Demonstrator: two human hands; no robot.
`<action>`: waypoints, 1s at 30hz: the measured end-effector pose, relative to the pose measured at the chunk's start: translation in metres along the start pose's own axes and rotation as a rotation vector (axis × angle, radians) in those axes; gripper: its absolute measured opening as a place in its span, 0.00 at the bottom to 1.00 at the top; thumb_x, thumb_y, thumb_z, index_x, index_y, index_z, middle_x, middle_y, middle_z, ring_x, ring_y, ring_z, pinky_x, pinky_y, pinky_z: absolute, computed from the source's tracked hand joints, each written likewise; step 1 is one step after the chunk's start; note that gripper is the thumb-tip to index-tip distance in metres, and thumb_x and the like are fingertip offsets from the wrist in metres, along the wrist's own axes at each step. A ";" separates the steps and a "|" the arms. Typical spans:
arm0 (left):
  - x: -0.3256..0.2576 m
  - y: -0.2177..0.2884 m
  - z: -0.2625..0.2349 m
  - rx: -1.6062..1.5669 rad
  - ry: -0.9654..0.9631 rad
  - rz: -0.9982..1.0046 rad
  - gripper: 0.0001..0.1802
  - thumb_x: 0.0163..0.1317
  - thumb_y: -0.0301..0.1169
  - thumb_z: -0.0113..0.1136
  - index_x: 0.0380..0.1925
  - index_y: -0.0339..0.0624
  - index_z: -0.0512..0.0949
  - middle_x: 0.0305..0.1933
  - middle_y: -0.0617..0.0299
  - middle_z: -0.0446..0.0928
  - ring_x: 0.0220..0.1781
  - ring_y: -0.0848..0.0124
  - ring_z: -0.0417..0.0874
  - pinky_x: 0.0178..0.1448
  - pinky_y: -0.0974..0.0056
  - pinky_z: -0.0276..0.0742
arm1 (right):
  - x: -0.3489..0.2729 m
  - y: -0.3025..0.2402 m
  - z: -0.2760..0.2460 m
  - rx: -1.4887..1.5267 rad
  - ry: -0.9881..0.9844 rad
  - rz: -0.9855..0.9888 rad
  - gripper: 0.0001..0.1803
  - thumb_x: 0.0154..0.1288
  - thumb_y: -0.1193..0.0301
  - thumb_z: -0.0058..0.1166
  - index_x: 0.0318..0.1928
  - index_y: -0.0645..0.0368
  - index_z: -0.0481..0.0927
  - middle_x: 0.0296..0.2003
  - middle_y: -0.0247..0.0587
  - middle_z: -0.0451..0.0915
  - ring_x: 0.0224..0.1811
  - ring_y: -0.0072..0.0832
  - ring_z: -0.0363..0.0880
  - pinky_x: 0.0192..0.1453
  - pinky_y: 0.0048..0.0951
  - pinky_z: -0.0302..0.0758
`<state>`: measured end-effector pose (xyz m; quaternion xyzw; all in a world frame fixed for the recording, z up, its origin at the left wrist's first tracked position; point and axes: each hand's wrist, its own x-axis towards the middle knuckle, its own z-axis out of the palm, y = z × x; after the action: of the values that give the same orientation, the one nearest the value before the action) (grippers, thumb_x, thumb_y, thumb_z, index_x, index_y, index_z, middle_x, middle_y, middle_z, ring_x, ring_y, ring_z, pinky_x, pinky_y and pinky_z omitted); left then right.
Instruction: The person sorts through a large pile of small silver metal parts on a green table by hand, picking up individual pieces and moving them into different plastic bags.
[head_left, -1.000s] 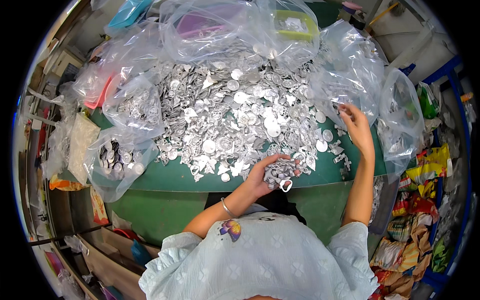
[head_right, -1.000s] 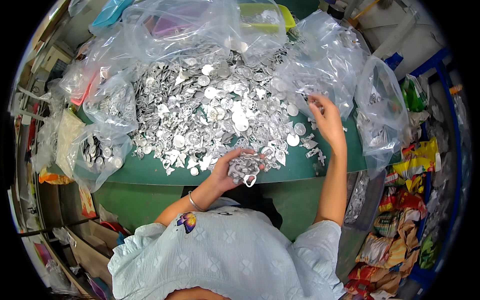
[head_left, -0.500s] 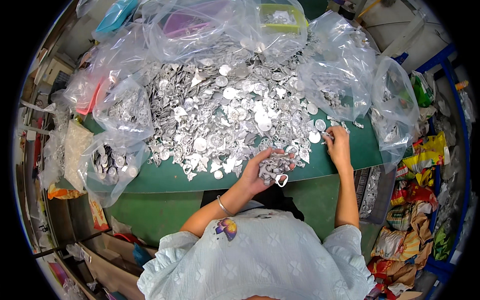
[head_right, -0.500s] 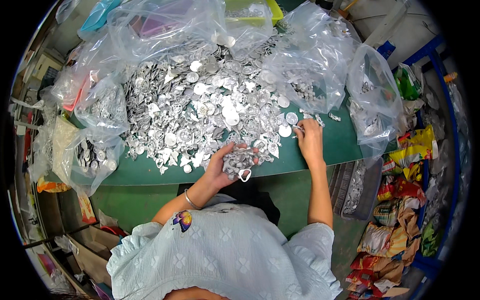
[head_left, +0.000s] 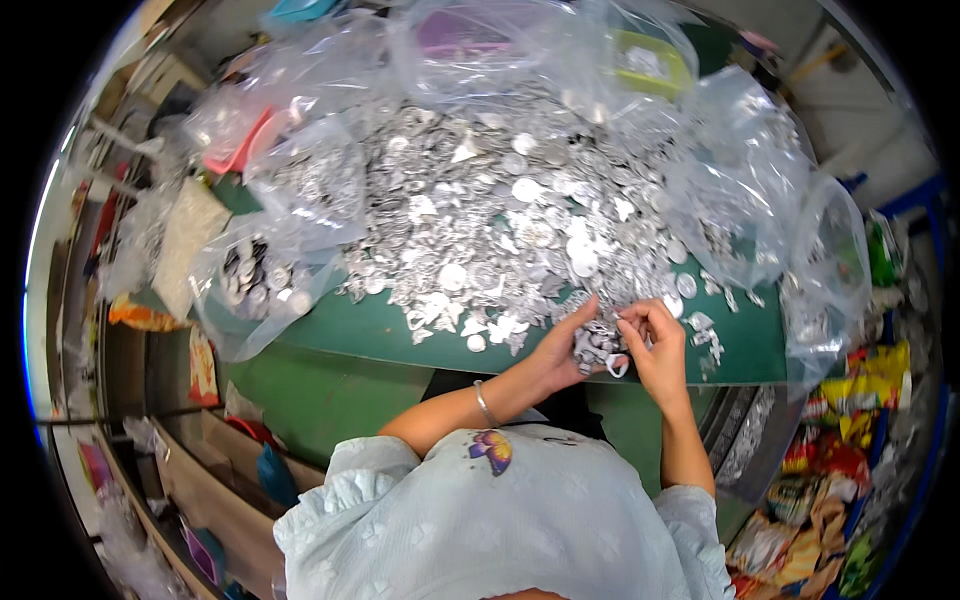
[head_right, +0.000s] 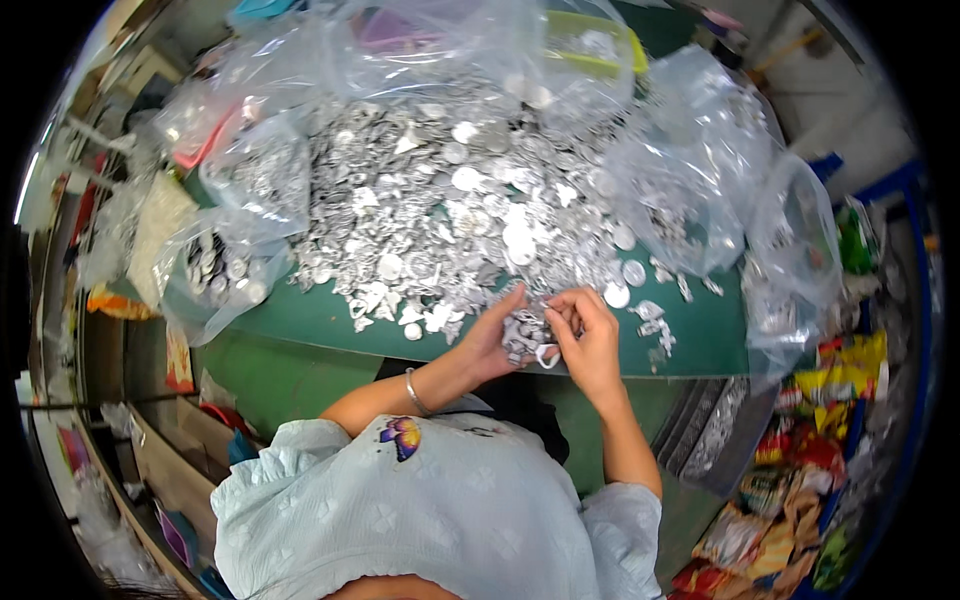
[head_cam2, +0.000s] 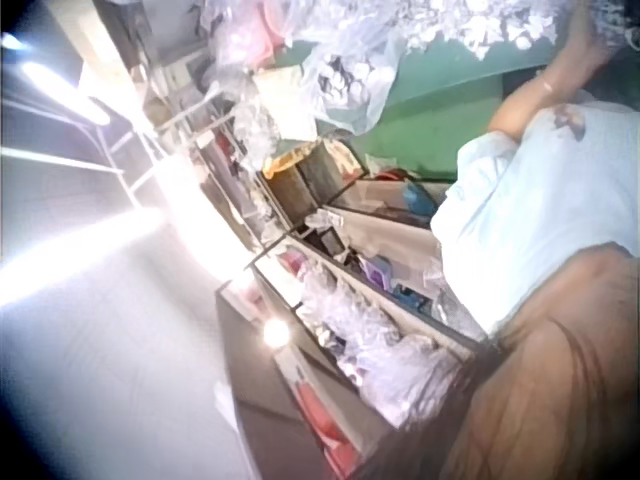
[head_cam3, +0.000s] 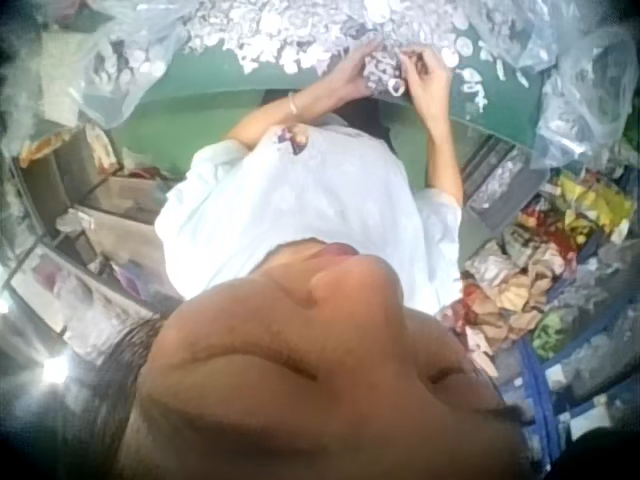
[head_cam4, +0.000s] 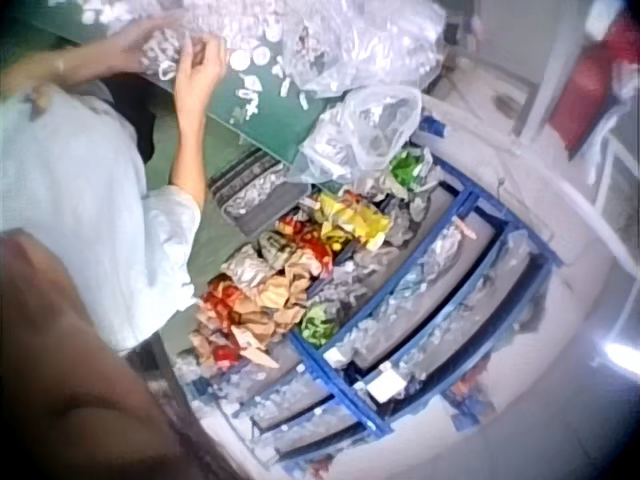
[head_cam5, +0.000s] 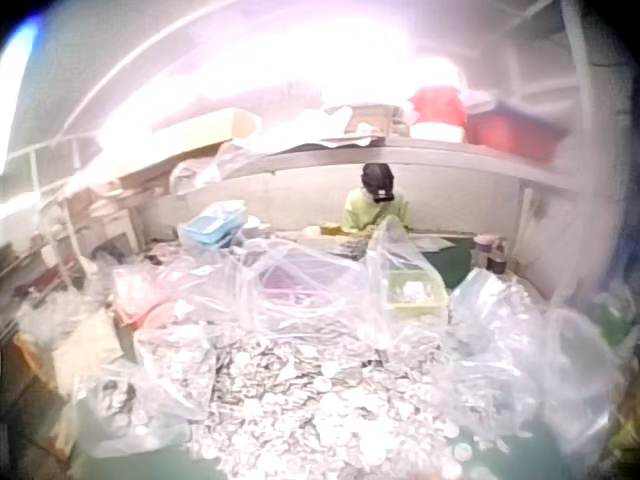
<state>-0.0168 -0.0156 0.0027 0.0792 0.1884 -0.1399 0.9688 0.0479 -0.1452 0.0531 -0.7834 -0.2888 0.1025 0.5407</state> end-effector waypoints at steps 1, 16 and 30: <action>0.005 0.000 -0.003 -0.032 -0.048 0.007 0.19 0.61 0.45 0.50 0.42 0.40 0.72 0.40 0.56 0.76 0.41 0.63 0.80 0.41 0.56 0.80 | 0.003 -0.003 0.004 -0.018 0.014 -0.027 0.06 0.52 0.83 0.54 0.32 0.66 0.75 0.29 0.37 0.73 0.25 0.18 0.70 0.28 0.18 0.66; 0.011 0.022 -0.005 -0.160 -0.042 0.108 0.13 0.60 0.35 0.50 0.43 0.43 0.70 0.49 0.49 0.73 0.49 0.57 0.75 0.47 0.57 0.76 | -0.007 0.005 0.007 -0.329 -0.061 -0.404 0.15 0.43 0.82 0.57 0.35 0.61 0.78 0.35 0.42 0.73 0.36 0.37 0.72 0.40 0.33 0.69; 0.008 0.023 0.008 -0.094 -0.007 0.054 0.13 0.61 0.36 0.47 0.42 0.44 0.72 0.48 0.53 0.74 0.47 0.59 0.76 0.42 0.60 0.77 | -0.005 0.004 0.000 -0.048 0.175 -0.433 0.12 0.46 0.86 0.52 0.34 0.63 0.80 0.31 0.44 0.78 0.31 0.35 0.76 0.33 0.28 0.73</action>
<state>0.0002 0.0023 0.0095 0.0382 0.1892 -0.1051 0.9756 0.0454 -0.1488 0.0483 -0.7216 -0.4045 -0.0912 0.5544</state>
